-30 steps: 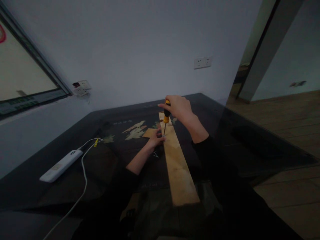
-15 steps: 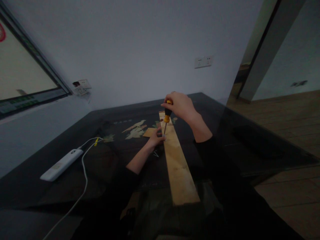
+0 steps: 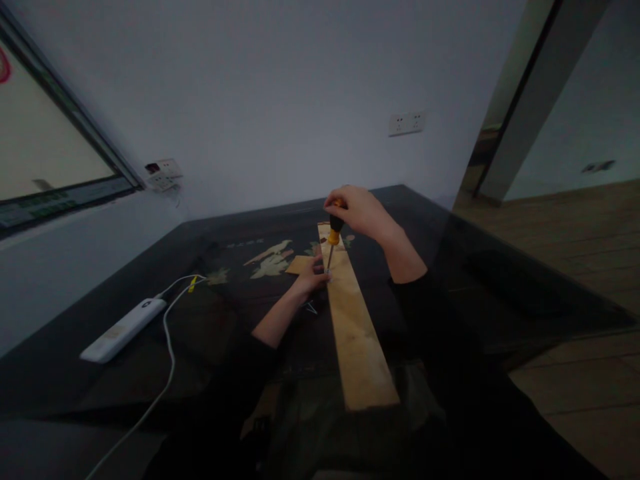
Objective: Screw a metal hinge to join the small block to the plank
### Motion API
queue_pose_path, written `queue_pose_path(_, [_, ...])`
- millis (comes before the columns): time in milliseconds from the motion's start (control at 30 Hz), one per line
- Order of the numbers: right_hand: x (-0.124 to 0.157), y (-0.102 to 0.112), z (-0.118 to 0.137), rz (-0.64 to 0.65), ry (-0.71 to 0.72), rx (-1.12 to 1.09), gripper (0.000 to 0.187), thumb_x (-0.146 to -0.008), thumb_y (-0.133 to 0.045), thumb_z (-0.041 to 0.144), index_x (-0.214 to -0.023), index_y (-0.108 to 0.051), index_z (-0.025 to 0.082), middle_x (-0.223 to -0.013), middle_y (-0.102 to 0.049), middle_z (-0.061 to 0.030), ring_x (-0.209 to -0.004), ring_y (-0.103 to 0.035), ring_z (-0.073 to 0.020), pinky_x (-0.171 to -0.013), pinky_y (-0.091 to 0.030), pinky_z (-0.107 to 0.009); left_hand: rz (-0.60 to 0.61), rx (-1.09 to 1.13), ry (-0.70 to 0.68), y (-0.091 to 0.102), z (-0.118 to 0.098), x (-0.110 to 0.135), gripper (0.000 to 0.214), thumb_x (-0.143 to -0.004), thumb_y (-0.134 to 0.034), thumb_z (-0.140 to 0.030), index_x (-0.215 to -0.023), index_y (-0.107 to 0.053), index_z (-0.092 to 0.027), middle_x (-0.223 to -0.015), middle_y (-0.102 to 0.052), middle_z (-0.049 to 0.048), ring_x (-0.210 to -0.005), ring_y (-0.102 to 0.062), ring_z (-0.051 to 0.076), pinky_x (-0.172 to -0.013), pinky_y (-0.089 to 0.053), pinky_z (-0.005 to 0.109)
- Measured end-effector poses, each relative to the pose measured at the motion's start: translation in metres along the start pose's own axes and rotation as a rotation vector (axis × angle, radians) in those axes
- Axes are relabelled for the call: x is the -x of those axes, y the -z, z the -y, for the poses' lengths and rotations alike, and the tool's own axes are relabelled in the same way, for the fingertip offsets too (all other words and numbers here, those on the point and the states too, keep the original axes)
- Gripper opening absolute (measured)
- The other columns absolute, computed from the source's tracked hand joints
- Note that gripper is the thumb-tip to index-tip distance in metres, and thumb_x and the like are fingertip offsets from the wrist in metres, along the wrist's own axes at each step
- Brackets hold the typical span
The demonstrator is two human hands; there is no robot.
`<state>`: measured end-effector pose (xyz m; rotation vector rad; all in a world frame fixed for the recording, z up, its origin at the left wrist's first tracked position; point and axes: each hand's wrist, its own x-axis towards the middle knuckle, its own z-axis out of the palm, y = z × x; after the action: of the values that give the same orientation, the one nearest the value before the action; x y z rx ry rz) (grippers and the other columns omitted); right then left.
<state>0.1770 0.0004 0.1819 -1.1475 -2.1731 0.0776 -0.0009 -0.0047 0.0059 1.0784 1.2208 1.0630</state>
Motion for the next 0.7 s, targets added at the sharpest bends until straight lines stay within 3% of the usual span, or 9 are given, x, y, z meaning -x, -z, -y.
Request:
queue_pose_path(133, [0.001,-0.008,0.009,-0.076,-0.131,0.135,0.033,-0.091,-0.052,0.045,-0.097,-0.072,0.02,-0.102,-0.066,-0.0115,-0.087,-0.058,-0.0218,-0.071,-0.039,-0.033,0.013,0.006,-0.002,-0.001,-0.001,0.002,0.082,-0.07,-0.073,-0.004,-0.142,-0.039,-0.02,-0.126,-0.056,0.0161,-0.083,-0.065,0.016,-0.064,-0.055,0.025])
queue_pose_path(200, [0.001,-0.009,0.009,-0.068,-0.128,0.126,0.034,-0.091,-0.052,0.046,-0.099,-0.071,0.02,-0.103,-0.066,-0.0116,-0.087,-0.058,-0.0218,-0.071,-0.039,-0.033,0.009,0.0,-0.002,-0.001,-0.001,0.002,0.082,-0.07,-0.074,-0.005,-0.142,-0.04,-0.021,-0.126,-0.056,0.0158,-0.082,-0.065,0.016,-0.064,-0.055,0.025])
queue_pose_path(367, [0.002,0.004,0.002,0.066,0.036,-0.024,0.03,-0.085,-0.058,0.028,-0.113,-0.065,0.021,-0.106,-0.065,-0.0077,-0.09,-0.057,-0.0188,-0.075,-0.04,-0.03,-0.007,-0.008,0.006,0.0,0.001,0.0,0.083,-0.069,-0.074,-0.004,-0.142,-0.04,-0.022,-0.123,-0.056,0.0144,-0.08,-0.064,0.015,-0.066,-0.055,0.027])
queue_pose_path(500, [0.004,0.009,0.002,0.11,0.087,-0.073,0.03,-0.084,-0.052,0.015,-0.109,-0.067,0.021,-0.102,-0.066,-0.0057,-0.087,-0.057,-0.0171,-0.075,-0.04,-0.029,-0.017,-0.02,0.011,0.0,0.0,0.0,0.081,-0.07,-0.073,-0.003,-0.142,-0.041,-0.022,-0.123,-0.056,0.0144,-0.08,-0.064,0.015,-0.066,-0.054,0.027])
queue_pose_path(600, [0.004,0.003,0.008,0.013,-0.002,0.032,0.021,-0.089,-0.054,0.027,-0.101,-0.07,0.021,-0.104,-0.066,-0.0085,-0.089,-0.058,-0.0195,-0.073,-0.04,-0.031,-0.018,-0.011,0.01,0.0,0.0,-0.001,0.08,-0.07,-0.072,-0.002,-0.142,-0.041,-0.021,-0.124,-0.056,0.0147,-0.082,-0.064,0.016,-0.066,-0.054,0.027])
queue_pose_path(700, [0.004,-0.005,0.013,-0.063,-0.138,0.154,0.032,-0.091,-0.052,0.044,-0.1,-0.07,0.019,-0.103,-0.066,-0.0124,-0.088,-0.06,-0.0226,-0.072,-0.039,-0.033,-0.009,-0.011,0.002,-0.001,0.0,0.0,0.081,-0.069,-0.075,-0.004,-0.141,-0.043,-0.022,-0.12,-0.058,0.0126,-0.082,-0.064,0.015,-0.068,-0.054,0.026])
